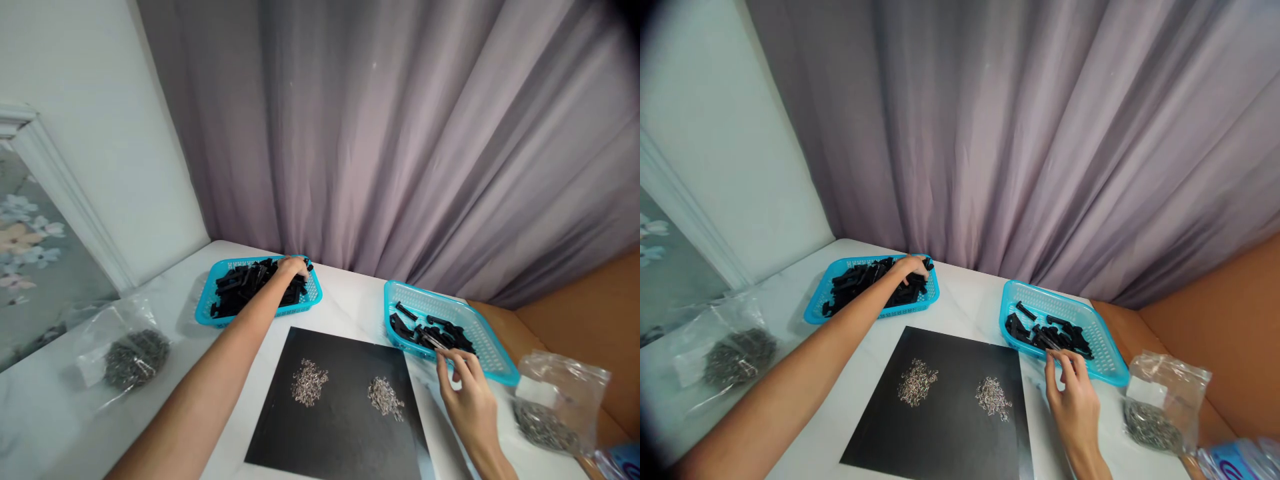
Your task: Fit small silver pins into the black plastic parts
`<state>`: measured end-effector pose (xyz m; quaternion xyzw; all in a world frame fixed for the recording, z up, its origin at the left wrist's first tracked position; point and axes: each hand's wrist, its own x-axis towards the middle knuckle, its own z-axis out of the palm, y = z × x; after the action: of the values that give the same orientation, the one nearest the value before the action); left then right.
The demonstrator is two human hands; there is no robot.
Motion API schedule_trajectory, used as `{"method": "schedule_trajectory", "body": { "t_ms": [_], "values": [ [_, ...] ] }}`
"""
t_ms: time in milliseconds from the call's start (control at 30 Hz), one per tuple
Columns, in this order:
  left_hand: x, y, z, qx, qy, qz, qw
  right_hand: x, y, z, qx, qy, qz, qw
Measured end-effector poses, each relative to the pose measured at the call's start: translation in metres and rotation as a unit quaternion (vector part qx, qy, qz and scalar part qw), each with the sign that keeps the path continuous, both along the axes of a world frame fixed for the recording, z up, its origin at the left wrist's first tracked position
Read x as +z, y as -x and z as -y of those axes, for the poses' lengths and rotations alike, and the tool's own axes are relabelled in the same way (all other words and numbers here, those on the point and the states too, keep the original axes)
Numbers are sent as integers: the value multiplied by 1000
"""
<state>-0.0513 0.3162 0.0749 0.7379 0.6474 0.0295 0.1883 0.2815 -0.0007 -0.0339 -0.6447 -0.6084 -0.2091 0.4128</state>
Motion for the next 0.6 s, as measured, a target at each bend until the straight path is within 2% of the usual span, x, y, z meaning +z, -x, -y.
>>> {"method": "schedule_trajectory", "body": {
  "t_ms": [100, 200, 367, 600],
  "values": [
    [-2, 2, 4, 5, 17, -18, 1000, 1, 0, 1, 6, 5, -6, 1000],
    [-5, 10, 16, -24, 10, -18, 999, 3, -1, 2, 13, 4, -6, 1000],
    [-14, 21, 42, -66, -58, -11, 996, 4, -4, 2, 28, 6, -5, 1000],
    [-29, 13, 59, -42, -123, 9, 991, 6, -4, 3, 36, 11, -14, 999]
  ]
}}
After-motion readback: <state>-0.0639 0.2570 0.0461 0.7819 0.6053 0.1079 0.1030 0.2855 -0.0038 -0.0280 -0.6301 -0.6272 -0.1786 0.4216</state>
